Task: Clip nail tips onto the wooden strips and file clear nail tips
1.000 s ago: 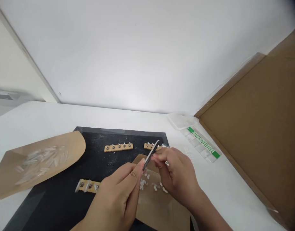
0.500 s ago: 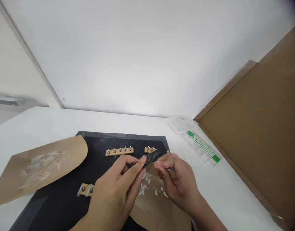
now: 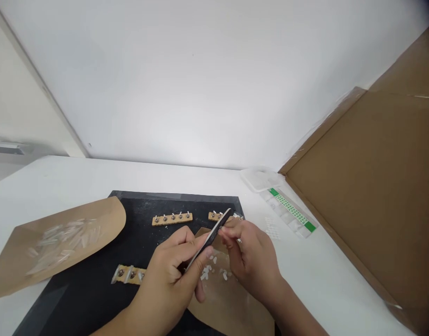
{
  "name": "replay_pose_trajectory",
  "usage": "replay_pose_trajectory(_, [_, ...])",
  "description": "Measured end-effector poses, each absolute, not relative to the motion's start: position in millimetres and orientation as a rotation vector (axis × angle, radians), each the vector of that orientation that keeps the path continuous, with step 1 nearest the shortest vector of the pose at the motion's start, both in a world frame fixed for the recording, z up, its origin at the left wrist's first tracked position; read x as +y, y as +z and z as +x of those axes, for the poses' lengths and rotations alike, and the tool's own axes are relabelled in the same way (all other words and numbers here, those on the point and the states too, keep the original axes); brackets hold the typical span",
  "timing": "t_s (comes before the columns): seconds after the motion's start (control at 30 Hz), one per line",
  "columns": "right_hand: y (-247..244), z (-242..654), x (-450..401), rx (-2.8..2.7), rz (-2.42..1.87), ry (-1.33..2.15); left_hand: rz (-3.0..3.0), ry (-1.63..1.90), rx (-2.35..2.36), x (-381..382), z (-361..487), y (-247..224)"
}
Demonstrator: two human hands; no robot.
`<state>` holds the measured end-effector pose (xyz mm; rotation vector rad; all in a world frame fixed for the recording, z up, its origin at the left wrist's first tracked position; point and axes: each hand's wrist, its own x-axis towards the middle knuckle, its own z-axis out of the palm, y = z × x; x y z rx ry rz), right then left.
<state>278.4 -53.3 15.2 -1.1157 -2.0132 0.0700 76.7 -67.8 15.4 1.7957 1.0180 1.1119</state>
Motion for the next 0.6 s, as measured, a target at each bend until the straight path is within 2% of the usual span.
replay_pose_trajectory(0.17, [18.0, 281.6, -57.1, -2.166, -1.093, 0.264, 1.843, 1.131, 0.990, -70.8, 75.2, 9.9])
replay_pose_trajectory(0.33, [20.1, 283.9, -54.4, -2.054, -1.108, 0.229, 1.863, 1.142, 1.015, -71.7, 74.9, 7.9])
replay_pose_trajectory(0.5, [21.3, 284.3, -56.1, -2.215, -1.116, 0.390, 1.954, 1.146, 1.032, -69.5, 75.8, 10.6])
replay_pose_trajectory(0.6, [21.6, 284.1, -54.3, -2.070, -1.108, 0.330, 1.945, 1.161, 1.046, -69.2, 75.9, 11.8])
